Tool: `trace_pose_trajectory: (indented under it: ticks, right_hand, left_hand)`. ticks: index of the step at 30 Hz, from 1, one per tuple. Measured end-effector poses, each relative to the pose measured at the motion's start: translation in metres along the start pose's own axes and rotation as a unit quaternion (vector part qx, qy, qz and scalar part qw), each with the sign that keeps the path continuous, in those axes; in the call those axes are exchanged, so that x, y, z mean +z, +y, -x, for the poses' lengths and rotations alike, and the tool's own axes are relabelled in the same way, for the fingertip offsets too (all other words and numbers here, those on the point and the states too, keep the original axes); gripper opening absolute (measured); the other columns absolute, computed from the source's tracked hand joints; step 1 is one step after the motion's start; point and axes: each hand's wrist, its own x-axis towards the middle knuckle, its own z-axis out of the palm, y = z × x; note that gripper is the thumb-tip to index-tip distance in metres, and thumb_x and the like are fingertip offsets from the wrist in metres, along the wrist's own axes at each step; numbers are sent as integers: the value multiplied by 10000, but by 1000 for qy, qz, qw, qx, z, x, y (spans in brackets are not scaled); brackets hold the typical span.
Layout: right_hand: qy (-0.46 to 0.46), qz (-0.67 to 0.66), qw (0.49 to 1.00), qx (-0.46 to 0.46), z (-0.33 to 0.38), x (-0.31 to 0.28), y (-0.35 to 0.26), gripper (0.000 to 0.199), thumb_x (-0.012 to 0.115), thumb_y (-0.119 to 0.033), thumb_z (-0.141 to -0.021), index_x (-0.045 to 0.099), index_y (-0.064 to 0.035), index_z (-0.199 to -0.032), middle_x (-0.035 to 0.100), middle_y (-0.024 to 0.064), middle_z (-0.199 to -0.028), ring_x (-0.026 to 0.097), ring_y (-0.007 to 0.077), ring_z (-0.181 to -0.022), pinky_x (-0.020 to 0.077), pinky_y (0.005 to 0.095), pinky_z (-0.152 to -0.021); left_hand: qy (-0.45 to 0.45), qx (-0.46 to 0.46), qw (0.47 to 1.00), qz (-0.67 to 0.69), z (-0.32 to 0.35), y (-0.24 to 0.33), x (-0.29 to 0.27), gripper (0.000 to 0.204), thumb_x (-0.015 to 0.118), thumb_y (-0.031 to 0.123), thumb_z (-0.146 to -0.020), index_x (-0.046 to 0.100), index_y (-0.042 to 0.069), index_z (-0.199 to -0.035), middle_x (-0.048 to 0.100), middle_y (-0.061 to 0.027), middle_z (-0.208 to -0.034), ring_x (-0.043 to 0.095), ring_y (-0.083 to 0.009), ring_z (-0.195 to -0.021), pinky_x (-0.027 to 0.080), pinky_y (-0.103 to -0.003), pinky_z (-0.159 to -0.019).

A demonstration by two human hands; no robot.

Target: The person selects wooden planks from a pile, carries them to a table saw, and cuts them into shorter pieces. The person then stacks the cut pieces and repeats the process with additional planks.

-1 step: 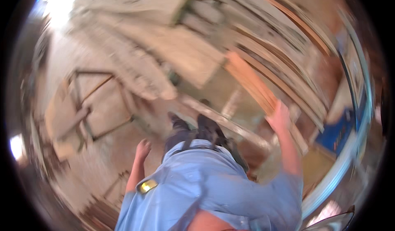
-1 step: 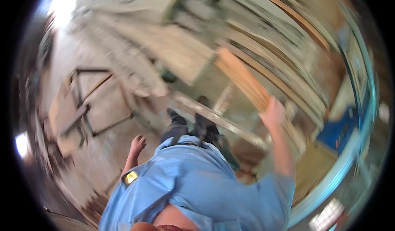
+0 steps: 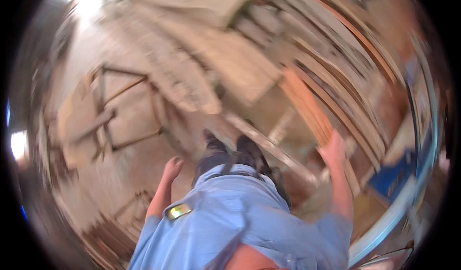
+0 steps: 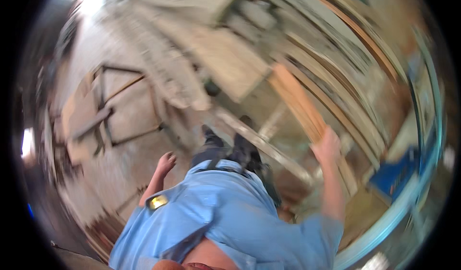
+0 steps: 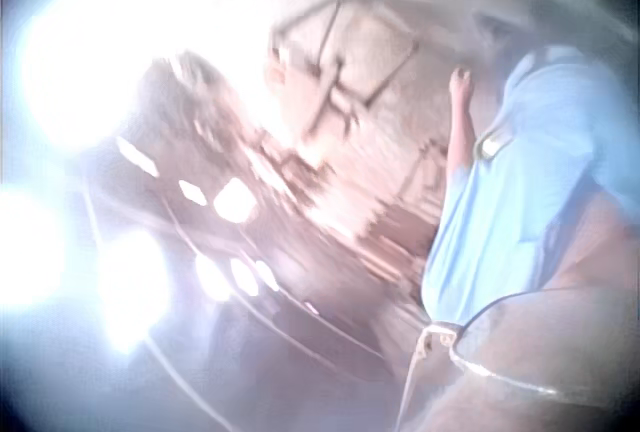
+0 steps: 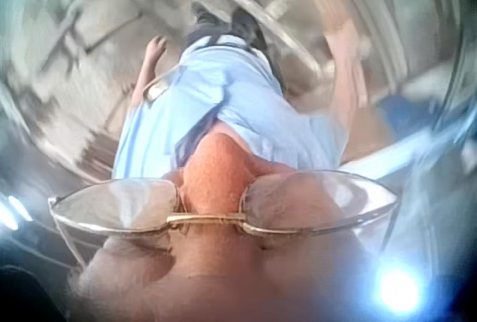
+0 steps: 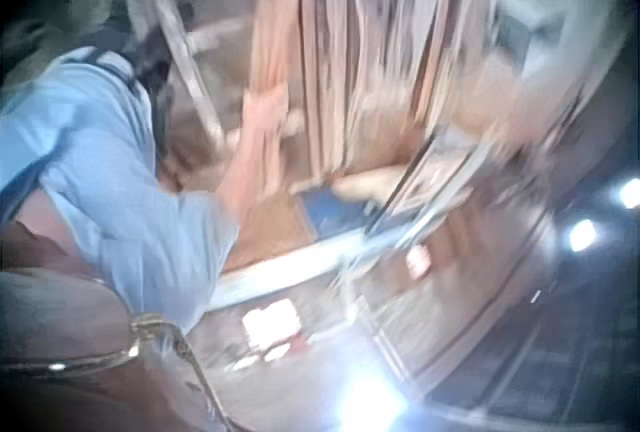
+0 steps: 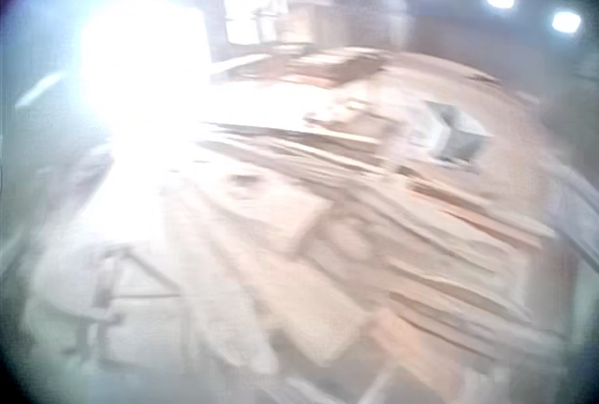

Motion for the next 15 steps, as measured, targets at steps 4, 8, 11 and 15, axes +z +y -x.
trace_pose_trajectory:
  ticks: [4,8,11,15]
  right_hand:
    - [-18,-49,999,7,28,17,34,982,877,-192,-585,375,0,-1406,532,274,-1273,496,439,-1196,421,501,-1025]
    - [-42,-59,997,-14,66,20,71,989,812,-212,-640,310,27,-1458,441,291,-1373,420,448,-1291,361,476,-1095]
    - [-58,-123,991,6,95,8,56,985,792,-193,-659,290,43,-1472,405,276,-1427,400,413,-1337,328,445,-1127]
    - [-96,-186,978,-24,106,-11,-4,971,773,-144,-688,265,61,-1490,363,260,-1489,366,371,-1388,290,417,-1154]
  left_hand:
    - [26,15,997,-75,14,53,0,538,569,324,-871,583,-39,-1267,623,-253,-1240,593,-373,-1176,468,-409,-1001]
    - [27,9,999,-15,17,59,13,587,585,345,-873,543,-17,-1332,602,-255,-1277,574,-374,-1210,446,-406,-1035]
    - [-16,43,999,-3,18,83,8,598,595,354,-878,528,-14,-1344,622,-254,-1242,596,-378,-1176,463,-415,-1011]
    - [-44,145,987,59,21,92,9,577,617,330,-892,508,2,-1353,663,-239,-1155,631,-371,-1099,495,-414,-948]
